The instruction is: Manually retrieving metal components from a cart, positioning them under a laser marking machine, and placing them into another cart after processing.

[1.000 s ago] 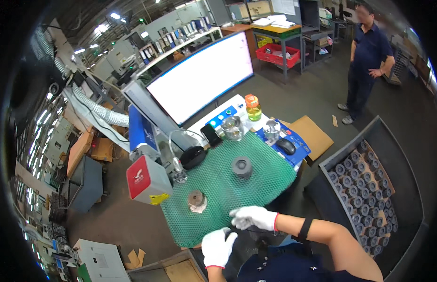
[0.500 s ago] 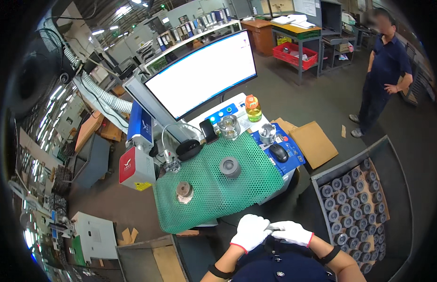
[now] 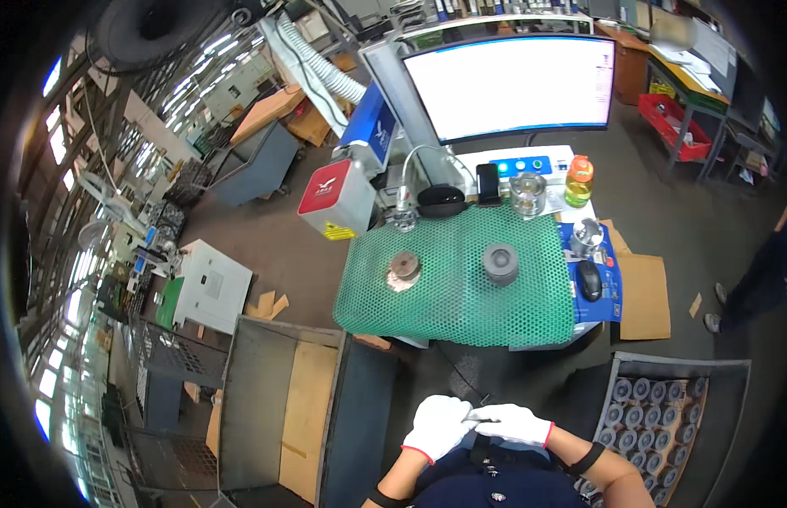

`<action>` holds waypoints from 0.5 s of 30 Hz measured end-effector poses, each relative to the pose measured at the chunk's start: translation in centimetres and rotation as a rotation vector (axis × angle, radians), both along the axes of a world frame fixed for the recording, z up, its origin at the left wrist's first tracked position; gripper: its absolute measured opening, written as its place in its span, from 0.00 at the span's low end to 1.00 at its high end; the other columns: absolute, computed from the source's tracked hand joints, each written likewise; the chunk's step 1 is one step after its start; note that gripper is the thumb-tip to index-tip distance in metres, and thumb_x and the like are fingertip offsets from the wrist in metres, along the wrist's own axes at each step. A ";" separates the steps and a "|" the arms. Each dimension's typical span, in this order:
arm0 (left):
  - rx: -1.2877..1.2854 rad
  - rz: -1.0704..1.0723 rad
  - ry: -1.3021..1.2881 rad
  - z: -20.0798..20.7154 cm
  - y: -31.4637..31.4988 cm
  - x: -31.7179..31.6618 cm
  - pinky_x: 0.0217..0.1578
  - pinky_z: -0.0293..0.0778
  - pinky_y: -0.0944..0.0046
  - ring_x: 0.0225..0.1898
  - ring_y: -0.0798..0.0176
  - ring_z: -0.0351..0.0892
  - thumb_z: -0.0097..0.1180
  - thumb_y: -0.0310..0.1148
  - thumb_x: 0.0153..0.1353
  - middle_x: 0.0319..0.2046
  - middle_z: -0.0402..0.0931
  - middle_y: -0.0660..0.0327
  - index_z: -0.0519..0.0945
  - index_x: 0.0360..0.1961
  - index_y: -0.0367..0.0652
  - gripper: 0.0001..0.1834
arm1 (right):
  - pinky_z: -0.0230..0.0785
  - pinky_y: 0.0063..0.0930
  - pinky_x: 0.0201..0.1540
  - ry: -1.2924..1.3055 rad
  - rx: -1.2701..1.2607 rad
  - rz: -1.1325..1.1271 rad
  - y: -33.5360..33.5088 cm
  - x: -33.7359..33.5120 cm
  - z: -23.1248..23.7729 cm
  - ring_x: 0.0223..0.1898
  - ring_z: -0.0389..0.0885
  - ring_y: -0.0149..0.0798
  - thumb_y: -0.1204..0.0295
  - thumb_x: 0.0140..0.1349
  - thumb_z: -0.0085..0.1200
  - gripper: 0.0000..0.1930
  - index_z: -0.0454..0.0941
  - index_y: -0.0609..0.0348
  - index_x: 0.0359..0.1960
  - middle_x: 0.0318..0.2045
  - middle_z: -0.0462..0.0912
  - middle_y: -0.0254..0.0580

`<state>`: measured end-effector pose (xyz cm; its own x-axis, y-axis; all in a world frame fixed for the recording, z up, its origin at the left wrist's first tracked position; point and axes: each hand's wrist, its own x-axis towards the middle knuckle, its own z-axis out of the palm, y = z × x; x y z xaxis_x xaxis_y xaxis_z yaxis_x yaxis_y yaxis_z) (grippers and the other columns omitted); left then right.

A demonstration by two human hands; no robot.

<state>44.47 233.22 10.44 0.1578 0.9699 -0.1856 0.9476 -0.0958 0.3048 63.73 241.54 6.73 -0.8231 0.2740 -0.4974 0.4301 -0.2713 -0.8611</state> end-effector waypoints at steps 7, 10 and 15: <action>0.005 0.091 0.046 -0.7 -1.6 -6.4 0.41 0.74 0.52 0.34 0.52 0.82 0.58 0.49 0.61 0.27 0.80 0.57 0.81 0.31 0.47 0.17 | 0.72 0.22 0.47 0.161 -0.063 -0.024 -0.5 -7.3 -3.1 0.44 0.78 0.26 0.63 0.68 0.59 0.24 0.75 0.54 0.65 0.49 0.83 0.34; 0.031 0.113 0.008 -1.4 -2.6 -10.8 0.45 0.74 0.52 0.37 0.53 0.83 0.57 0.51 0.62 0.29 0.82 0.57 0.83 0.35 0.47 0.18 | 0.69 0.26 0.60 0.066 -0.051 0.066 0.0 -11.2 -2.2 0.56 0.76 0.30 0.65 0.71 0.54 0.23 0.73 0.57 0.65 0.56 0.81 0.39; -0.025 0.168 0.036 -1.1 -5.2 -20.7 0.48 0.74 0.51 0.40 0.51 0.84 0.57 0.55 0.61 0.33 0.85 0.56 0.85 0.42 0.49 0.21 | 0.67 0.28 0.63 0.025 0.055 -0.325 3.0 -15.0 -4.1 0.56 0.79 0.32 0.62 0.69 0.54 0.23 0.75 0.54 0.64 0.53 0.84 0.38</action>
